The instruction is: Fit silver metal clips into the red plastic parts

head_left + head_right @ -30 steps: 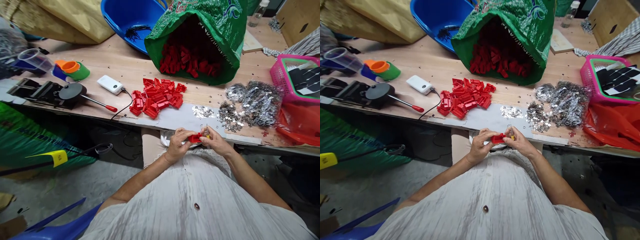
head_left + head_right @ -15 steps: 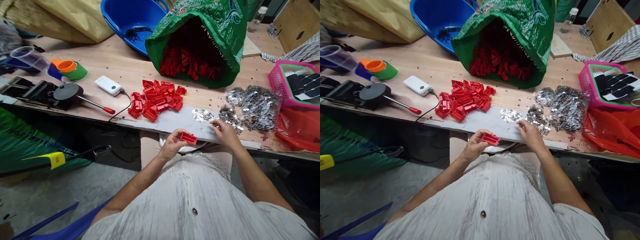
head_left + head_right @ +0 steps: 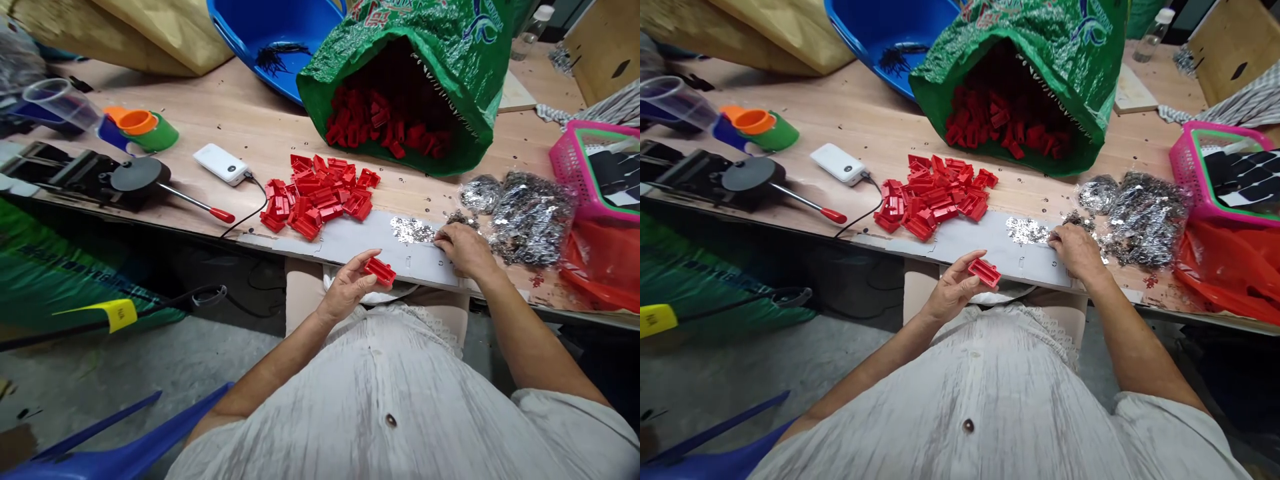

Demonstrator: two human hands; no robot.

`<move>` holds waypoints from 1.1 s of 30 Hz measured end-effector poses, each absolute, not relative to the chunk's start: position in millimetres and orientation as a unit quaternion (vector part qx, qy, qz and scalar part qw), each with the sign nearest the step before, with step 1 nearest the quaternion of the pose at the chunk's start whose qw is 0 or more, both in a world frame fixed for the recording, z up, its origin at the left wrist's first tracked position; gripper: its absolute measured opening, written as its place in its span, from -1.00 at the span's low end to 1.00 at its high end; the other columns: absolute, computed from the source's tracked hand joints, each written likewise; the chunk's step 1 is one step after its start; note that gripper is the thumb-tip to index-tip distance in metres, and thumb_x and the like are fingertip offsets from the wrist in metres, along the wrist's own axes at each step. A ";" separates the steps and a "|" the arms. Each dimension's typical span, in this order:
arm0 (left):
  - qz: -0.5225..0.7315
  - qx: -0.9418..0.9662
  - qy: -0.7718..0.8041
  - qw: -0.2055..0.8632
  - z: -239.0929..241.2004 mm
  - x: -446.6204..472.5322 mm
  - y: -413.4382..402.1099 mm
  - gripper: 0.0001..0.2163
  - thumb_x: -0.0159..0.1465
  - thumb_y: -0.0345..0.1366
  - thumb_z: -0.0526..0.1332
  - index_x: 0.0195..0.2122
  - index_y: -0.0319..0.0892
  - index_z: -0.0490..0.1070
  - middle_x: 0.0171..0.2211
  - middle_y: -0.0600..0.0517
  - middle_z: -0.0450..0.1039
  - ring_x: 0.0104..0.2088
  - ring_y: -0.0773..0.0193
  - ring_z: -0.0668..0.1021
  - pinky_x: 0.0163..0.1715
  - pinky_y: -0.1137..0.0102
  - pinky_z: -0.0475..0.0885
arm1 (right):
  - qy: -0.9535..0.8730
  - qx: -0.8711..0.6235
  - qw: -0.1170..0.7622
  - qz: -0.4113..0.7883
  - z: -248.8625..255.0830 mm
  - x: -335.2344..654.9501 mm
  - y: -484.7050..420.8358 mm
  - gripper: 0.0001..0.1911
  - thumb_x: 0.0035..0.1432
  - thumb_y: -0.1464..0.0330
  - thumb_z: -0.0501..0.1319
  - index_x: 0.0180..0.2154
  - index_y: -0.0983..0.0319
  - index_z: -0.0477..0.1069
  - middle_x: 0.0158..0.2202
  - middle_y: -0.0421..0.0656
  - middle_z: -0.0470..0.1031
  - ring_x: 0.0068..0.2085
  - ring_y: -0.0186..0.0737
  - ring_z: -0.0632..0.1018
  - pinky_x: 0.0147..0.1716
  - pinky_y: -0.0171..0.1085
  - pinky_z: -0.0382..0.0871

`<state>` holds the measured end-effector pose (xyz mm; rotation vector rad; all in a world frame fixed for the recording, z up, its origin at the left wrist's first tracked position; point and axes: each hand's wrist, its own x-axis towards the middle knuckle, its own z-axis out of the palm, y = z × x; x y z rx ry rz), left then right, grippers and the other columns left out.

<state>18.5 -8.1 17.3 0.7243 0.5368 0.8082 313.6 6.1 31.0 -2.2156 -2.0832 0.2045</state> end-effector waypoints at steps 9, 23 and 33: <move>0.407 0.421 0.294 0.755 11.6 23.9 -6.3 -0.55 0.12 -0.31 0.44 0.06 -0.08 0.50 -0.19 0.01 0.57 -0.17 0.28 0.60 -0.07 0.35 0.52 | -0.666 -0.691 0.171 0.222 41.9 292.1 -11.7 -0.92 0.20 0.34 0.18 -0.26 0.15 0.44 -0.32 -0.16 0.56 -0.32 -0.17 0.51 -0.30 -0.22 0.28; 0.405 0.386 0.298 0.773 13.4 29.0 -4.4 -0.54 0.11 -0.25 0.44 0.07 -0.08 0.51 -0.22 0.01 0.59 -0.22 0.29 0.62 -0.15 0.41 0.53 | -0.673 -0.700 0.209 0.114 15.3 283.4 -54.3 -0.76 0.31 0.28 0.12 -0.11 0.18 0.51 -0.10 -0.03 0.57 -0.07 -0.03 0.54 -0.06 -0.11 0.37; 0.406 0.392 0.313 0.764 13.0 30.0 -5.6 -0.56 0.11 -0.25 0.44 0.04 -0.07 0.52 -0.24 0.03 0.57 -0.22 0.33 0.60 -0.20 0.46 0.51 | -0.637 -0.734 0.197 0.130 15.8 281.9 -41.4 -0.87 0.22 0.25 0.22 -0.26 0.18 0.41 -0.28 -0.09 0.55 -0.25 -0.09 0.53 -0.21 -0.16 0.32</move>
